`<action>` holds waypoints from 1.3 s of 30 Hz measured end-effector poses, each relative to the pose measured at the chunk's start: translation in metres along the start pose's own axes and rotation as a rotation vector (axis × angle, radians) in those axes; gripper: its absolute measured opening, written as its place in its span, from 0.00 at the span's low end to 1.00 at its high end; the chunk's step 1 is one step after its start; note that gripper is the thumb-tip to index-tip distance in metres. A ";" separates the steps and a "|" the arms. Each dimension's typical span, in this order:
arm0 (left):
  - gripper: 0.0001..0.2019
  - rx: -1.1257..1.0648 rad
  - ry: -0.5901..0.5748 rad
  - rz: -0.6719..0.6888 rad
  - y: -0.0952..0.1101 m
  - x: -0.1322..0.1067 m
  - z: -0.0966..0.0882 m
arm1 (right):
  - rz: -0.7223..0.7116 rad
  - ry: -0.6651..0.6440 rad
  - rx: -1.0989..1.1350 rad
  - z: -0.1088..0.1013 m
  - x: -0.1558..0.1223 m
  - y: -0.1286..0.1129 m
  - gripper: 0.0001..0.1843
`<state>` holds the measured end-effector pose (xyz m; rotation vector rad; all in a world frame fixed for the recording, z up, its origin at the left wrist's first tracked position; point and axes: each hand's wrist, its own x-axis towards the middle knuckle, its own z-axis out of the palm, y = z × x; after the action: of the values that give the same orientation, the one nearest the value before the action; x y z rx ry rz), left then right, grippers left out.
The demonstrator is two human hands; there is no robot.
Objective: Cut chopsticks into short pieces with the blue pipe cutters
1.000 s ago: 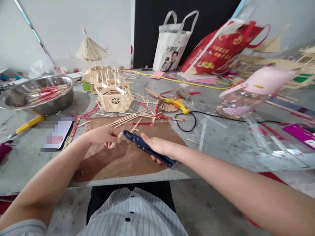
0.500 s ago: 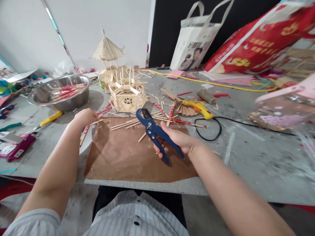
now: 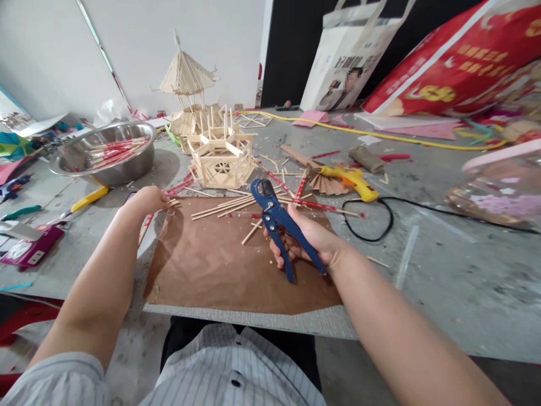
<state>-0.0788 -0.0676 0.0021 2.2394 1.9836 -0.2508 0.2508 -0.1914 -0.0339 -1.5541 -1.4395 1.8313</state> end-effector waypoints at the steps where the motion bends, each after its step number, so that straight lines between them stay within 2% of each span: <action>1: 0.08 0.069 0.003 0.002 0.000 0.000 0.000 | 0.012 0.009 0.004 0.001 -0.001 -0.001 0.47; 3: 0.11 0.162 0.012 0.005 -0.001 -0.001 -0.002 | 0.045 0.030 -0.004 0.002 -0.002 -0.003 0.47; 5: 0.14 0.156 0.048 0.011 0.000 -0.002 -0.005 | 0.054 0.034 0.035 0.003 -0.003 -0.003 0.46; 8: 0.15 0.094 0.172 0.057 0.013 -0.010 -0.008 | -0.010 -0.041 0.229 0.000 0.001 0.002 0.41; 10: 0.16 0.010 0.270 0.141 0.032 -0.020 -0.007 | -0.079 -0.105 0.377 -0.004 0.006 0.009 0.38; 13: 0.14 -0.149 0.280 0.347 0.071 -0.039 0.005 | -0.147 -0.141 0.533 -0.011 0.013 0.017 0.35; 17: 0.13 -0.206 0.195 0.491 0.114 -0.061 0.030 | -0.152 -0.102 0.626 -0.014 0.018 0.019 0.35; 20: 0.14 -0.242 0.158 0.602 0.131 -0.066 0.043 | -0.163 -0.096 0.655 -0.013 0.019 0.017 0.31; 25: 0.11 -0.293 0.095 0.622 0.143 -0.063 0.053 | -0.174 -0.110 0.675 -0.010 0.022 0.016 0.23; 31: 0.11 -0.216 0.048 0.598 0.151 -0.063 0.056 | -0.157 -0.141 0.697 -0.010 0.026 0.017 0.23; 39: 0.12 -0.135 0.035 0.534 0.148 -0.066 0.055 | -0.151 -0.127 0.665 -0.009 0.025 0.017 0.23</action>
<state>0.0585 -0.1613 -0.0386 2.5798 1.2943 -0.0148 0.2560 -0.1755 -0.0601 -0.9857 -0.8203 2.0490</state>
